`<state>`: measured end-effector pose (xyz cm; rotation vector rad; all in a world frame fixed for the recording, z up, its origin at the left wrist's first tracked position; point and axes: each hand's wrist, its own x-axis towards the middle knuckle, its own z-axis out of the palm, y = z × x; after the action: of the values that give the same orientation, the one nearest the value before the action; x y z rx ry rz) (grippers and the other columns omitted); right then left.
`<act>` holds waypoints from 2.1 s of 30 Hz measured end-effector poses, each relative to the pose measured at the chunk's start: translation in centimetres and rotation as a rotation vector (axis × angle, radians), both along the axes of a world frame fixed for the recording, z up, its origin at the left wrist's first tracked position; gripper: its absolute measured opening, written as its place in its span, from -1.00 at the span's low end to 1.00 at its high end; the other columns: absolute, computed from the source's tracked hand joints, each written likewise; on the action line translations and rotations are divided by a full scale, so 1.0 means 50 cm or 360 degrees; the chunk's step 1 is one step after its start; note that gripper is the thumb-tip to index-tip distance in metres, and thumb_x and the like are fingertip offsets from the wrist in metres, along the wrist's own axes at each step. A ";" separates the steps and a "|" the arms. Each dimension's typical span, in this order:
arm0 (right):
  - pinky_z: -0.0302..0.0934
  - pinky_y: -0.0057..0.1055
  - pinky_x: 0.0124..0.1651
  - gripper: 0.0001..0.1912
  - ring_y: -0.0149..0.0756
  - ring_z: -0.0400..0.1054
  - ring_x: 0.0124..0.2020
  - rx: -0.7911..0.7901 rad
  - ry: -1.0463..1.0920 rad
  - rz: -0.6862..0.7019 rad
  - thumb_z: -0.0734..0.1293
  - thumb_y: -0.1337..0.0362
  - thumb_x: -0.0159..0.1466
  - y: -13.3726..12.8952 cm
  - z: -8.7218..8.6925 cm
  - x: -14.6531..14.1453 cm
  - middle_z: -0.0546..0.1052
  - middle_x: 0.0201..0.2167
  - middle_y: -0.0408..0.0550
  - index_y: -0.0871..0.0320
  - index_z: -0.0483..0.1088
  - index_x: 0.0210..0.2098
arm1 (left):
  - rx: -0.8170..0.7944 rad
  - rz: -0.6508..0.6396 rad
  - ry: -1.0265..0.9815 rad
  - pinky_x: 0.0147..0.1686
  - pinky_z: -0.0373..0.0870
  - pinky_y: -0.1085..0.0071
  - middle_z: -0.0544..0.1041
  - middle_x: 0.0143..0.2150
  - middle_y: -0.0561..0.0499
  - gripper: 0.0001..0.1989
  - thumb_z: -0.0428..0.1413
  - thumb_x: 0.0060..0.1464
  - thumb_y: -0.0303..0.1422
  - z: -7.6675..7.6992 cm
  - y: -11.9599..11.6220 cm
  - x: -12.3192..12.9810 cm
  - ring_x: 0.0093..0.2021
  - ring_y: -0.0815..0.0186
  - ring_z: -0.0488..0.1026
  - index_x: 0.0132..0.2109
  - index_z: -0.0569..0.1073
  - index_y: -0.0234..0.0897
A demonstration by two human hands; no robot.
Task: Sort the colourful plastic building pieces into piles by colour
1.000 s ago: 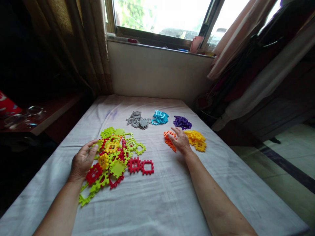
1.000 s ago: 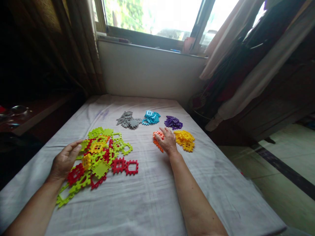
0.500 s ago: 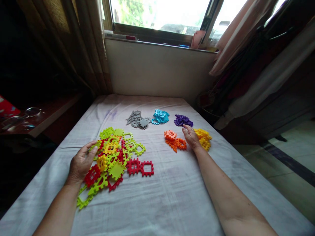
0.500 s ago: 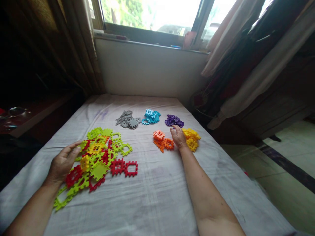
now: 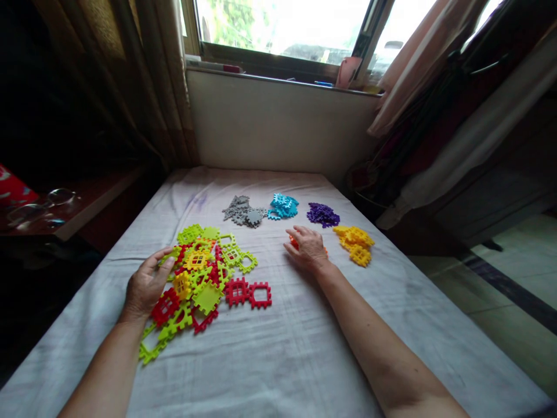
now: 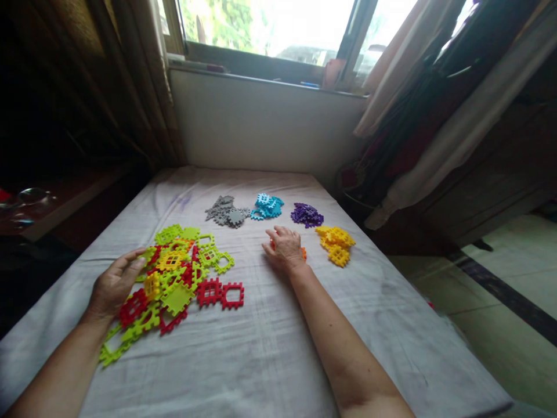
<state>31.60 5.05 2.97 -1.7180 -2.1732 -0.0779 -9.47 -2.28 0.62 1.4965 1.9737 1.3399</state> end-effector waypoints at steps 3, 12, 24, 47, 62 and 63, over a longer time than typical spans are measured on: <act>0.15 -0.08 0.17 -0.66 -0.02 0.19 0.25 -0.0043 -0.0182 -0.0134 0.22 0.16 0.35 -0.017 -0.001 -0.013 0.40 0.23 0.07 0.00 0.52 0.03 | 0.0016 -0.0008 -0.0013 0.19 0.37 0.18 0.60 0.06 -0.05 -0.52 0.07 0.06 0.01 -0.001 0.001 0.001 0.11 0.11 0.50 0.01 0.54 -0.16; -0.07 0.18 0.25 -0.68 0.10 0.07 0.32 0.0128 -0.0145 -0.0437 0.23 0.22 0.34 -0.035 -0.003 0.003 0.37 0.27 0.07 -0.02 0.56 -0.03 | 0.0067 -0.0039 0.0143 0.19 0.37 0.18 0.60 0.07 -0.03 -0.57 0.05 0.06 -0.03 0.025 -0.008 0.029 0.11 0.12 0.50 -0.04 0.55 -0.14; 0.20 -0.17 0.18 -0.48 -0.12 0.37 0.11 -0.0265 0.0233 0.0852 0.50 0.01 0.13 -0.186 0.011 -0.105 0.52 0.09 0.03 0.05 0.50 0.04 | 0.0139 -0.0062 0.0392 0.17 0.37 0.25 0.59 0.08 -0.04 -0.63 0.03 0.06 -0.09 0.028 -0.019 0.046 0.10 0.14 0.50 -0.09 0.55 -0.15; 0.19 -0.15 0.13 -0.60 -0.02 0.32 0.11 0.0021 0.0259 -0.0277 0.32 0.15 0.32 -0.093 -0.013 -0.139 0.48 0.12 0.15 0.17 0.44 0.10 | 0.0185 -0.0028 0.0182 0.17 0.39 0.21 0.59 0.07 -0.07 -0.63 0.02 0.09 -0.08 0.003 -0.008 0.028 0.11 0.15 0.49 -0.14 0.55 -0.19; 0.29 -0.26 0.00 -0.62 -0.18 0.43 -0.08 -0.0062 0.0369 0.1037 0.49 0.13 0.15 -0.151 0.004 -0.162 0.58 -0.09 0.01 0.08 0.51 -0.06 | 0.0170 -0.0044 0.0235 0.20 0.36 0.17 0.58 0.09 -0.10 -0.62 0.02 0.11 -0.09 0.007 -0.013 0.034 0.13 0.14 0.49 -0.11 0.56 -0.20; 0.28 -0.26 0.01 -0.63 -0.19 0.43 -0.07 -0.0044 0.0418 0.0978 0.48 0.12 0.15 -0.142 0.002 -0.148 0.58 -0.09 0.00 0.07 0.51 -0.06 | 0.0167 -0.0046 0.0238 0.20 0.36 0.17 0.58 0.09 -0.09 -0.62 0.02 0.11 -0.09 0.007 -0.013 0.034 0.12 0.14 0.49 -0.11 0.56 -0.20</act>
<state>24.20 -2.07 3.09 -0.9395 -2.3903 0.3183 -7.76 -2.94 0.99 1.7129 1.9890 1.3752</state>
